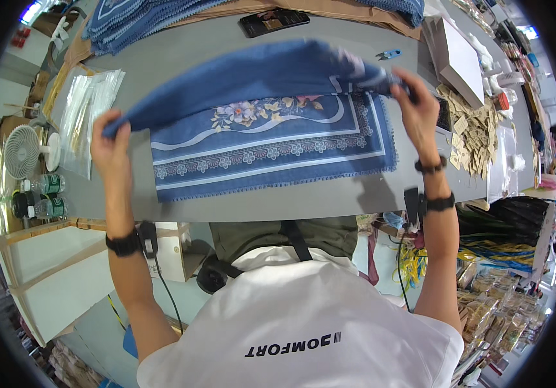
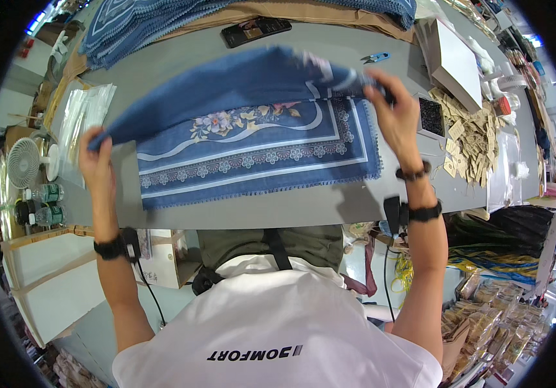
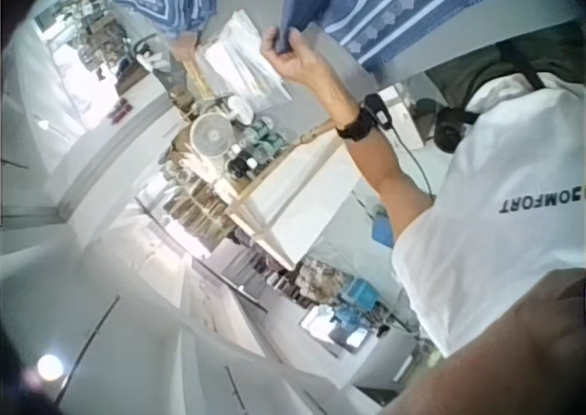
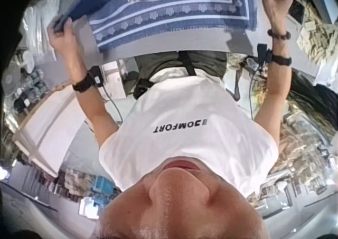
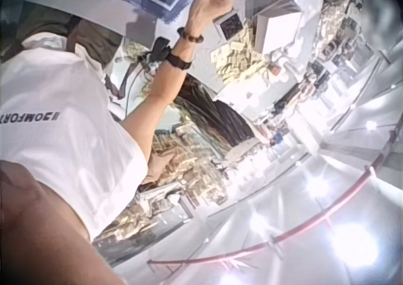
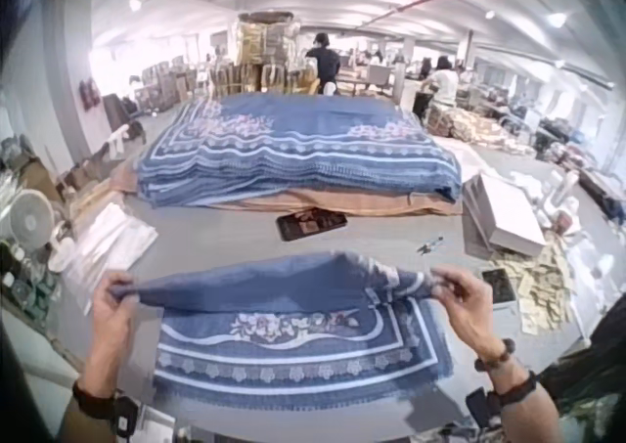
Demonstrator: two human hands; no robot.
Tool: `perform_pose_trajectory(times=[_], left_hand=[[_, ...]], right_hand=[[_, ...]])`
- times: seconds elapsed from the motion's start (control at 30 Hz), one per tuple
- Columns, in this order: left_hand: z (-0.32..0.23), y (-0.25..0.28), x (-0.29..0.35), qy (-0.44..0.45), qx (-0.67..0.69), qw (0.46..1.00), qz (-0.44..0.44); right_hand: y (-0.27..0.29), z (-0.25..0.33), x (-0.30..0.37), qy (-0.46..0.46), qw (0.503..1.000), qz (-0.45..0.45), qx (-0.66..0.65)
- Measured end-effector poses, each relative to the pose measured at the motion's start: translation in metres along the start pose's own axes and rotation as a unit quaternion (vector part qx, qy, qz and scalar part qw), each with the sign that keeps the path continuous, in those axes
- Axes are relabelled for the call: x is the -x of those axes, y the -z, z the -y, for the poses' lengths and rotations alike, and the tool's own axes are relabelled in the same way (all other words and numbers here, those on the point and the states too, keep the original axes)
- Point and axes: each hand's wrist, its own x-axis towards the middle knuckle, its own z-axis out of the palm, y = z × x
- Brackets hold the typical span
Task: The person repeatedly folds blue patterned cloths on a table and places each folded cloth into a clear plastic bag. The person handles the cloths and bags by hand, stacking the packaged items to the side.
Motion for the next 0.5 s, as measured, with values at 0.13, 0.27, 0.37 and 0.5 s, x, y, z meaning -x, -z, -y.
perform_pose_trajectory(times=[0.13,0.27,0.37,0.5], left_hand=[[0.003,0.042,0.074,0.022,-0.095,0.979,0.181],[0.006,0.036,0.123,0.041,-0.327,0.936,0.126],[0.003,0.017,0.125,0.053,-0.449,0.889,0.072],[-0.014,-0.015,0.087,0.208,-0.245,0.944,0.076]], right_hand=[[0.019,0.009,0.07,-0.063,0.977,0.194,-0.064],[0.034,0.007,0.098,-0.006,0.954,0.298,0.037],[0.035,-0.001,0.095,-0.087,0.972,0.215,0.026],[0.016,-0.01,0.093,-0.169,0.975,0.066,0.132]])
